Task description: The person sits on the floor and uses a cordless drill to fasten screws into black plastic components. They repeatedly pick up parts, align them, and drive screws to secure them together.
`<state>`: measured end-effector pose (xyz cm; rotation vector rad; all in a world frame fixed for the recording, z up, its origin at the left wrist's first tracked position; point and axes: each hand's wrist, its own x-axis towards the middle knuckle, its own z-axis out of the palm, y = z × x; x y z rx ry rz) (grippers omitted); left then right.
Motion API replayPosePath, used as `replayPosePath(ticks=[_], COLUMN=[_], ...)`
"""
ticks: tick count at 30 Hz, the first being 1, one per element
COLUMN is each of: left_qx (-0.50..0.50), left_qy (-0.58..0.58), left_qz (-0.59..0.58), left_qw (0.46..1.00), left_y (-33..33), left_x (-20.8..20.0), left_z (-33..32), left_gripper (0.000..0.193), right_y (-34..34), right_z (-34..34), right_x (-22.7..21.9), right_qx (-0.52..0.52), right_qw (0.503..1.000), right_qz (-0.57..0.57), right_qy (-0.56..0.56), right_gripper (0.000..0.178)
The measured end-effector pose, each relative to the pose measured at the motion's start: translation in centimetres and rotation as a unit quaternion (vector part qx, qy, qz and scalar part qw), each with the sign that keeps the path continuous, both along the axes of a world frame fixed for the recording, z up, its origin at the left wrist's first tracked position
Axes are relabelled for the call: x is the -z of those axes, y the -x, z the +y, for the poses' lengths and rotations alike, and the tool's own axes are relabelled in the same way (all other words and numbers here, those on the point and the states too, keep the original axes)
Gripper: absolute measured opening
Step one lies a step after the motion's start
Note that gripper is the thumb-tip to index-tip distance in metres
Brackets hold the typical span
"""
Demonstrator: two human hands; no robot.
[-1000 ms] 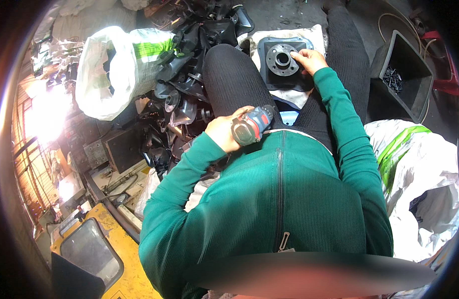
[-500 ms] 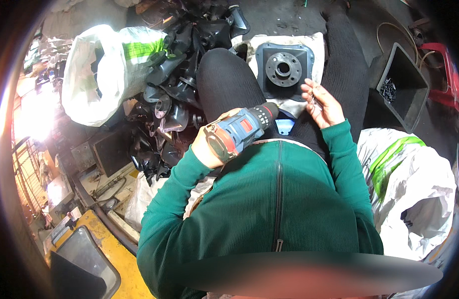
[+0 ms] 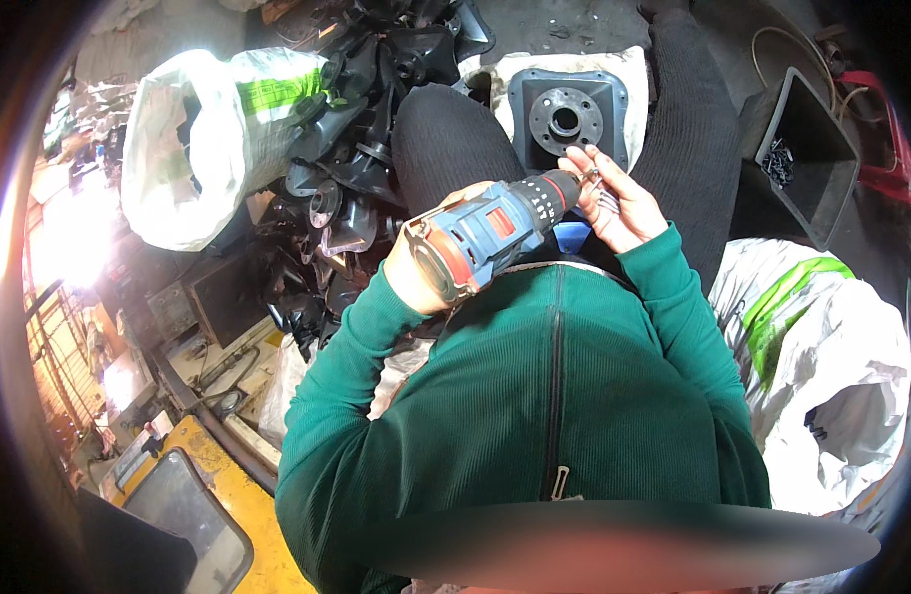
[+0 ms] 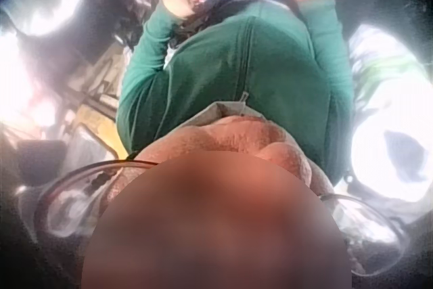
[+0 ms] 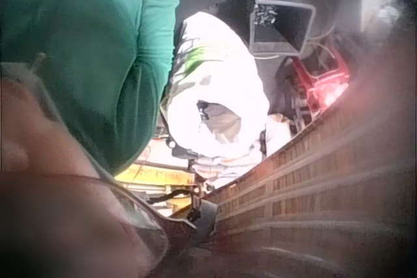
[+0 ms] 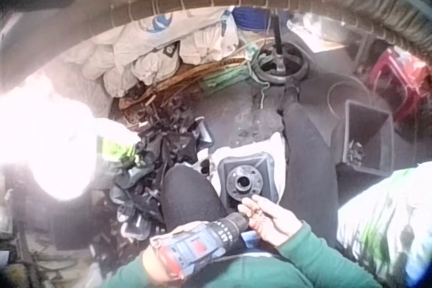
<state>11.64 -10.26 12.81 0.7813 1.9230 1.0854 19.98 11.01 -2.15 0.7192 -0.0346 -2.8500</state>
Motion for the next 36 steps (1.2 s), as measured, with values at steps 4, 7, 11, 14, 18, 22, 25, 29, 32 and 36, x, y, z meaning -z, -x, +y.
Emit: replayPosePath(ticks=[4, 7, 11, 14, 18, 22, 25, 29, 32, 36], left_qx=[0.059, 0.012, 0.076, 0.090, 0.062, 0.091, 0.049, 0.028, 0.066, 0.117], left_qy=[0.060, 0.035, 0.081, 0.085, 0.110, 0.192, 0.214, 0.239, 0.221, 0.251], left_qz=[0.099, -0.005, 0.057, 0.107, 0.297, 0.351, 0.277, 0.196, 0.178, 0.191], left_qw=[0.992, 0.999, 0.992, 0.987, 0.946, 0.912, 0.935, 0.950, 0.956, 0.942], left_y=[0.1, -0.2, -0.4, -0.2, 1.6, 2.8, 3.7, 5.4, 6.8, 8.7], left_x=[-0.1, -0.1, -0.1, 0.4, 0.5, 1.5, 2.5, 2.9, 3.4, 1.5], left_z=[-0.5, -0.9, -1.2, -1.8, -1.8, -2.2, -2.1, -0.8, -0.2, 2.6], left_gripper=[0.050, 0.050, 0.052, 0.052, 0.047, 0.046, 0.043, 0.042, 0.039, 0.035], right_y=[0.1, -0.1, -0.1, 0.1, -0.5, -0.1, 2.3, 3.8, 4.2, 4.2], right_z=[-0.6, -0.9, -1.7, -1.9, -1.7, -1.0, 0.7, 1.3, 1.1, 1.2], right_x=[-0.1, -0.3, 0.6, 0.8, 3.7, 6.1, 5.8, 7.7, 8.9, 8.2], right_qx=[-0.005, -0.033, -0.073, -0.086, -0.086, 0.021, 0.026, -0.056, -0.077, -0.080], right_qw=[0.999, 0.997, 0.993, 0.993, 0.971, 0.925, 0.870, 0.841, 0.842, 0.848], right_qz=[-0.013, -0.018, -0.018, -0.015, -0.129, -0.124, -0.147, -0.143, -0.149, -0.152], right_qy=[-0.032, -0.072, -0.086, -0.083, -0.179, -0.358, -0.470, -0.519, -0.513, -0.501], right_gripper=[0.026, 0.027, 0.031, 0.033, 0.031, 0.026, 0.032, 0.040, 0.034, 0.032])
